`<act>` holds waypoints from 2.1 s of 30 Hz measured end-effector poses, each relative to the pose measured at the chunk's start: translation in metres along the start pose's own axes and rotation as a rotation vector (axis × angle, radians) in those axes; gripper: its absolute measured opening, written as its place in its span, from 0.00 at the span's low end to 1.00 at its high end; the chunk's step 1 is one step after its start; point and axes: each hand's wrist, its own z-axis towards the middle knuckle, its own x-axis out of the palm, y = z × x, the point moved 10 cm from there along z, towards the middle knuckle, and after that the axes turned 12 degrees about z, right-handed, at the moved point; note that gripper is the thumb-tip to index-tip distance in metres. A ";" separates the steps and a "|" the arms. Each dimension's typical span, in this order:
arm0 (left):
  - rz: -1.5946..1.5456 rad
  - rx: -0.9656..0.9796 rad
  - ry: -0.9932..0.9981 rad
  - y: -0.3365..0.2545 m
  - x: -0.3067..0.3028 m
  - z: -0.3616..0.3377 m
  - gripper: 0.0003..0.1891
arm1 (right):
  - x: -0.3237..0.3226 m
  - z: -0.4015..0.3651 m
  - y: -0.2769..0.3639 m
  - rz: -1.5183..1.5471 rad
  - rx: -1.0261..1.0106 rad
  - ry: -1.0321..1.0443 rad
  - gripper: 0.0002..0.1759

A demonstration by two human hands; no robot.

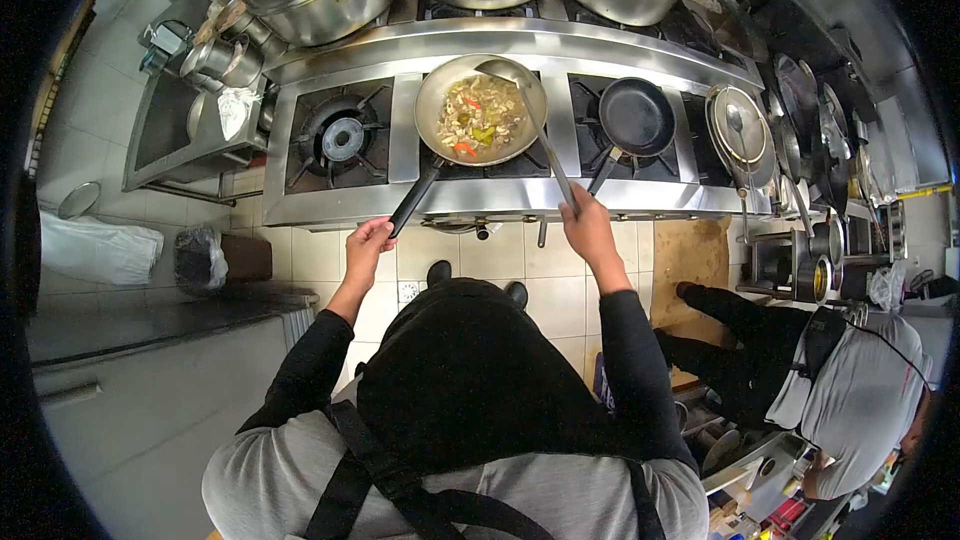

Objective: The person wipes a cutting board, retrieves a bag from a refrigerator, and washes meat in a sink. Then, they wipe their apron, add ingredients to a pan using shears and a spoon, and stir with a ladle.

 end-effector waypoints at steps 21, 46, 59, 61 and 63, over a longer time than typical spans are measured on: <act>0.027 -0.048 0.017 0.000 0.002 0.004 0.13 | -0.073 -0.079 0.086 -0.209 0.067 0.147 0.20; 0.035 -0.017 0.075 0.005 0.005 0.002 0.17 | -0.035 -0.055 0.035 -0.200 -0.040 0.111 0.18; -0.009 -0.152 0.309 -0.009 0.053 0.022 0.19 | 0.030 -0.046 0.002 -0.346 -0.007 0.463 0.29; -0.034 -0.172 0.277 -0.007 0.056 0.024 0.19 | 0.044 -0.041 0.003 -0.312 -0.047 0.476 0.26; -0.060 -0.180 0.256 -0.004 0.054 0.023 0.20 | 0.047 -0.051 0.015 -0.204 0.417 0.584 0.22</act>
